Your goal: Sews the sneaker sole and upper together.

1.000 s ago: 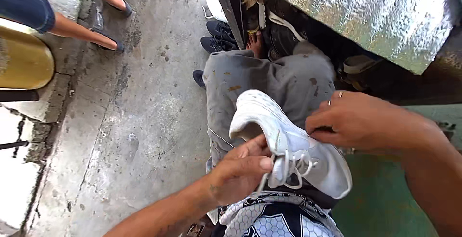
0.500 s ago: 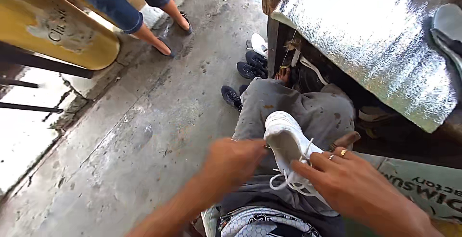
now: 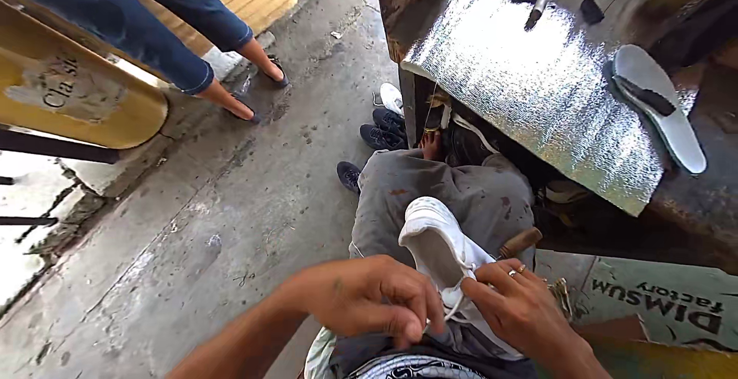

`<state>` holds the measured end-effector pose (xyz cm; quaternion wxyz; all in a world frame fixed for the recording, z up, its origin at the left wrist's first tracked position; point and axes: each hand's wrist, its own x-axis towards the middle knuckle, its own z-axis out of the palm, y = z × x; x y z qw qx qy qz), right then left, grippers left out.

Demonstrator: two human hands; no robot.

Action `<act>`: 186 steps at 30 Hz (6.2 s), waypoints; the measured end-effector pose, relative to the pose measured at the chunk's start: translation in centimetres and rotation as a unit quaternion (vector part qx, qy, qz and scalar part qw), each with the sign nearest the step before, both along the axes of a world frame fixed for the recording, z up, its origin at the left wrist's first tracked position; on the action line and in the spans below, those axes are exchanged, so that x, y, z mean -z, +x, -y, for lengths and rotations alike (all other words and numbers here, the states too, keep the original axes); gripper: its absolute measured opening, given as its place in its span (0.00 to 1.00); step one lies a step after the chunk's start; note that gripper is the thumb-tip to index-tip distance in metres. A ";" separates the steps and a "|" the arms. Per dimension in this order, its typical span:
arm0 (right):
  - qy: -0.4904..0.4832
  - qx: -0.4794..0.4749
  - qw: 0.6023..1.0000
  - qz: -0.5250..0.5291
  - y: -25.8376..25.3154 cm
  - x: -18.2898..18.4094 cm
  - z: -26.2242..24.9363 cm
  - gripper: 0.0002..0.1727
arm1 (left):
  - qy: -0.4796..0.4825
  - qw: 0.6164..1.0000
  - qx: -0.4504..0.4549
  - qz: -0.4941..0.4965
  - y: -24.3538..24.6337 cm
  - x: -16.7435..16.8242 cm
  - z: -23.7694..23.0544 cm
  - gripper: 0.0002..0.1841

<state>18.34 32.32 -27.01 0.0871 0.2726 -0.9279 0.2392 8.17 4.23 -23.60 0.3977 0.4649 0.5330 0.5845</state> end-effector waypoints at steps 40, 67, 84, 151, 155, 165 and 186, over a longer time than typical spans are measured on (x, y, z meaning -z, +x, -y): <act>0.199 -0.178 0.957 0.115 -4.4 0.3 -1.6 0.06 | -0.206 0.932 -0.284 0.095 7.2 8.3 -4.3 0.22; 0.264 -0.087 0.904 0.326 -9.4 -2.6 -3.7 0.36 | -0.285 0.908 -0.306 0.016 6.7 7.9 -5.2 0.07; -0.243 -0.082 0.851 0.459 -4.5 0.7 -8.6 0.20 | -0.132 0.911 -0.391 0.025 8.9 9.7 -4.7 0.13; -0.024 -0.098 0.910 0.402 -1.6 -0.6 -4.1 0.20 | -0.297 0.845 -0.371 -0.245 12.0 9.1 -2.0 0.13; -0.477 0.088 0.735 0.474 -1.9 0.1 -5.4 0.16 | -0.299 0.849 -0.375 -0.220 12.0 9.1 -2.0 0.14; -0.170 0.109 0.939 0.278 0.8 -0.6 -2.8 0.40 | -0.322 0.860 -0.337 -0.207 9.9 8.5 -3.4 0.11; -0.554 0.050 0.617 0.556 -3.2 0.5 -5.9 0.17 | 0.048 0.976 -0.181 0.112 3.2 4.5 3.4 0.13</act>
